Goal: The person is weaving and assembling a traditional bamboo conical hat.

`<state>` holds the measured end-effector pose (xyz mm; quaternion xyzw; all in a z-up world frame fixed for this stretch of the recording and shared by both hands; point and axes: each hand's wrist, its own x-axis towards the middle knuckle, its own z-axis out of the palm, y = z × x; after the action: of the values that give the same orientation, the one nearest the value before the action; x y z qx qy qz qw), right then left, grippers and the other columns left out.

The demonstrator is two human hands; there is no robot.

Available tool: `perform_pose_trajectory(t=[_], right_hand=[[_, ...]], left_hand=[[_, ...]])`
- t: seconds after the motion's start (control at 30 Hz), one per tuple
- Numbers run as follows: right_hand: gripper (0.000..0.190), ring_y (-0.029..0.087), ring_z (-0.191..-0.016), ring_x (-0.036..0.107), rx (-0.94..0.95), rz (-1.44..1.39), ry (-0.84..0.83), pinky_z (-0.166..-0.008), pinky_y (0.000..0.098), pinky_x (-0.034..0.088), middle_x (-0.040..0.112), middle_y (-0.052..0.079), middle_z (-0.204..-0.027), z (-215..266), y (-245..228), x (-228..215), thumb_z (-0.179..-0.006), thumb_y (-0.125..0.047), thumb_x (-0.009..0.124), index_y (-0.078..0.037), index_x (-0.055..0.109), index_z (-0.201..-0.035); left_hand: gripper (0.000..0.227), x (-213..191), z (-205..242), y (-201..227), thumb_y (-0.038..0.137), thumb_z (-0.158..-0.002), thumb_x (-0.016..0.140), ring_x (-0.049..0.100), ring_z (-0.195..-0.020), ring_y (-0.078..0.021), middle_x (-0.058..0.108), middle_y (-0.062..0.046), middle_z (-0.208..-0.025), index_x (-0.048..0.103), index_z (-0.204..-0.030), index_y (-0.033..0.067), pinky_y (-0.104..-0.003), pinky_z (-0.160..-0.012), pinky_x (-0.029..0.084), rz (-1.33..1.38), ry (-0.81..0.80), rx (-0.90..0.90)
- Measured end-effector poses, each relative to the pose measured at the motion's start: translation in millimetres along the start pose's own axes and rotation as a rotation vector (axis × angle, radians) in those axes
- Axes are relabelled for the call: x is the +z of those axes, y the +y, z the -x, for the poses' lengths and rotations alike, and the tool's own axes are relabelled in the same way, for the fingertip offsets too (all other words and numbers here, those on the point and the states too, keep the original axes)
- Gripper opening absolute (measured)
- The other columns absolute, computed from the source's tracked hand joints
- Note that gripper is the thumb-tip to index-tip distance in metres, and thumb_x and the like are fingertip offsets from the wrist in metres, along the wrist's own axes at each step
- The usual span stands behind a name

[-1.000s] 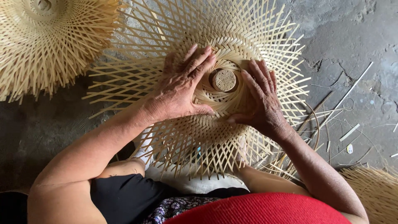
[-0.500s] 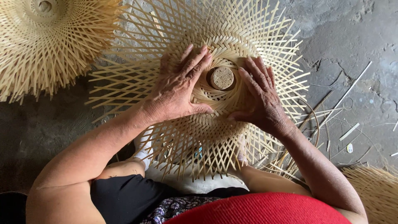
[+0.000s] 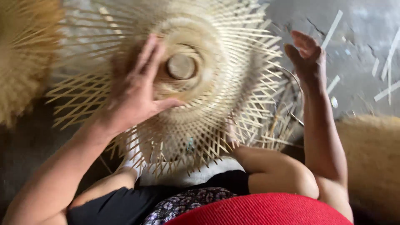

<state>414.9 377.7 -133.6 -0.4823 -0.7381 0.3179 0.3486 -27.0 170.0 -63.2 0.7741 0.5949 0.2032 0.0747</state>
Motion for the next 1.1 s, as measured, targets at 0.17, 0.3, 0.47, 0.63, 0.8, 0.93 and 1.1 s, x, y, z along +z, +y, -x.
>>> perform_pose_trajectory(t=[0.17, 0.3, 0.47, 0.63, 0.8, 0.93, 1.1], right_hand=[[0.033, 0.017, -0.102, 0.067, 0.364, -0.086, 0.207, -0.087, 0.0317, 0.051, 0.073, 0.012, -0.122, 60, 148, -26, -0.099, -0.017, 0.078, -0.007, 0.073, -0.13], [0.027, 0.012, -0.098, 0.065, 0.56, 0.197, 0.074, -0.083, 0.0263, 0.047, 0.074, 0.005, -0.117, 91, 141, -12, -0.099, -0.026, 0.077, -0.013, 0.078, -0.123], [0.031, 0.013, -0.102, 0.068, 0.511, -0.212, 0.157, -0.083, 0.0265, 0.053, 0.076, 0.003, -0.118, 61, 138, 4, -0.1, -0.028, 0.074, -0.013, 0.074, -0.128], [0.042, 0.019, -0.122, 0.068, 0.178, -0.313, 0.007, -0.104, 0.0314, 0.055, 0.072, 0.01, -0.136, 24, 45, 40, -0.11, -0.031, 0.071, -0.007, 0.064, -0.144], [0.074, 0.039, -0.124, 0.055, -0.258, 0.353, -0.221, -0.103, 0.068, 0.026, 0.063, 0.029, -0.136, -2, 19, 83, -0.107, -0.024, 0.078, 0.006, 0.033, -0.16], [0.076, 0.022, -0.119, 0.067, 0.164, -0.346, -0.33, -0.102, 0.0373, 0.055, 0.067, 0.014, -0.126, -8, -22, 79, -0.1, -0.041, 0.069, -0.008, 0.04, -0.161], [0.03, 0.015, -0.107, 0.068, -0.018, -0.899, 0.061, -0.095, 0.0302, 0.06, 0.07, 0.008, -0.126, -14, -34, 57, -0.107, -0.019, 0.075, -0.004, 0.066, -0.131]], left_hand=[[0.131, -18, 16, 10, 0.061, -0.065, 0.086, 0.01, -0.161, -0.0407, 0.013, -0.02, -0.173, 0.024, -0.164, 0.0026, -0.07, -0.126, 0.003, 0.008, -0.071, -0.062], [0.12, -32, 23, 14, 0.051, -0.072, 0.088, 0.01, -0.162, -0.0424, 0.016, -0.021, -0.175, 0.03, -0.164, -0.0011, -0.069, -0.126, 0.006, 0.014, -0.081, -0.146], [0.104, -22, 21, 12, 0.048, -0.082, 0.086, 0.019, -0.16, -0.0386, 0.027, -0.02, -0.172, 0.039, -0.16, -0.0019, -0.061, -0.13, 0.011, -0.037, 0.06, -0.058], [0.078, -22, 6, 17, 0.042, -0.087, 0.09, 0.039, -0.151, -0.0327, 0.05, -0.014, -0.157, 0.055, -0.146, 0.0047, -0.051, -0.13, 0.027, -0.054, 0.246, 0.11], [0.064, 4, -19, 3, 0.037, -0.09, 0.093, 0.051, -0.123, -0.0252, 0.06, -0.008, -0.133, 0.06, -0.139, 0.014, -0.043, -0.11, 0.04, -0.054, 0.246, 0.114], [0.078, -8, -23, 22, 0.039, -0.08, 0.091, 0.05, -0.122, -0.0292, 0.057, -0.012, -0.132, 0.055, -0.141, 0.0084, -0.047, -0.108, 0.039, 0.001, 0.245, 0.146], [0.062, -42, -27, 42, 0.032, -0.087, 0.091, 0.051, -0.122, -0.0311, 0.054, -0.01, -0.129, 0.056, -0.134, 0.0108, -0.047, -0.106, 0.039, 0.026, 0.29, 0.223]])
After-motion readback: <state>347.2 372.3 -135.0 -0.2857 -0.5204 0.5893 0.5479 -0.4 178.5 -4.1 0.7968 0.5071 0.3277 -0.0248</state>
